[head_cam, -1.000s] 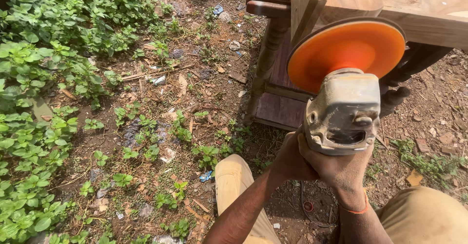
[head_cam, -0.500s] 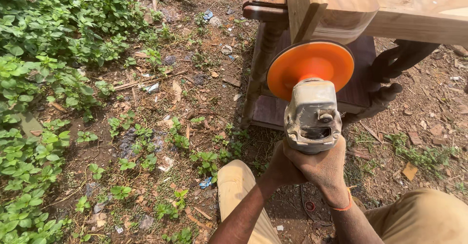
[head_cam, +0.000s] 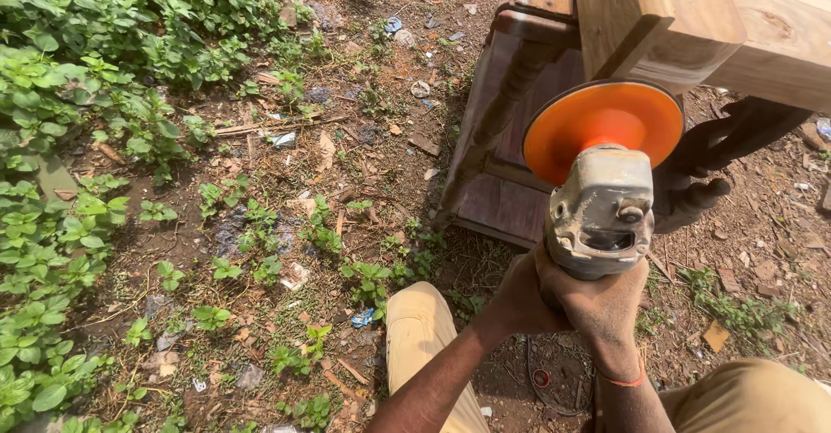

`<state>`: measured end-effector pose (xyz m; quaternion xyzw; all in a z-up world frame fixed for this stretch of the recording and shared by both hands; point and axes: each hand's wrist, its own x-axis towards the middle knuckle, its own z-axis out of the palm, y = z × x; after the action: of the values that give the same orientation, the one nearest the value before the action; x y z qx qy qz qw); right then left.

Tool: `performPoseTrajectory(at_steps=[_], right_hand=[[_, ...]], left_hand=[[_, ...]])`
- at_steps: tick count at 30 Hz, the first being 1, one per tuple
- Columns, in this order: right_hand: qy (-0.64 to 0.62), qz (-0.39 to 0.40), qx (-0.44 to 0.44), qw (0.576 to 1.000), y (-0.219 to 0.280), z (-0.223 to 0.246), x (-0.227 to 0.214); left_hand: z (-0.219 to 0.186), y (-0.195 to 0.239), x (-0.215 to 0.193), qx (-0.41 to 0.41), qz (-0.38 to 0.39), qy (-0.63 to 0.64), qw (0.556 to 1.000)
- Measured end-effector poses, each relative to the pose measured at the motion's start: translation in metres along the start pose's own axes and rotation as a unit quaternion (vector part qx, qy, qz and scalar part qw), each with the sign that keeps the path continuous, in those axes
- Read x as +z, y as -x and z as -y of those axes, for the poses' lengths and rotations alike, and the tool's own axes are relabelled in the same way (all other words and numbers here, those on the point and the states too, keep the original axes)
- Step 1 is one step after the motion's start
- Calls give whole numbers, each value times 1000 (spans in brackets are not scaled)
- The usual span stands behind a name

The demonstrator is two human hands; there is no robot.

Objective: The person uses an angle grinder with an orange sanding disc to sand the surface and edges of a wooden table. The person moves the tool along the tabletop and frame, smoothing the wood.

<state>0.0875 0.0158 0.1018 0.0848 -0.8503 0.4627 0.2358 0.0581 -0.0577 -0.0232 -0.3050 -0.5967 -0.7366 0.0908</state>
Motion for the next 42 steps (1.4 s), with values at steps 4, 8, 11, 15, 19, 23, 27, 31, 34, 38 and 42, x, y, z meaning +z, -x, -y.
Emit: performPoseTrajectory(at_steps=[4,8,11,15,19,23,27,31,34,38,42], right_hand=[[-19,-37,3,999,1,3,0],[-43,-50,-10,998,-13,12,-8],[-5,-44,-25,999,-12,13,-5],[-22,-14,9,1000,3,-2,5],[-42,11,42,998,24,-29,5],[-58,-21,46,997,63,-73,-16],[96,-85,242,962,105,-144,-49],[-119,-176,111,971,139,-205,-83],[-155,-120,96,976,139,-226,-113],[-140,28,180,973,99,-197,-156],[-135,88,264,951,32,-110,-204]], left_hand=[[0,-4,-1,13,11,15,1000],[-2,-23,-2,22,7,48,999],[-2,-21,-5,25,-1,31,999],[3,4,-5,-8,-1,-4,1000],[11,31,3,-25,-2,16,1000],[11,42,21,-7,39,-75,996],[9,44,53,-71,131,-133,980],[26,46,98,-74,145,-98,982],[49,56,128,-83,128,-128,980],[52,83,165,-203,68,-127,969],[-4,81,208,-298,-5,-110,948]])
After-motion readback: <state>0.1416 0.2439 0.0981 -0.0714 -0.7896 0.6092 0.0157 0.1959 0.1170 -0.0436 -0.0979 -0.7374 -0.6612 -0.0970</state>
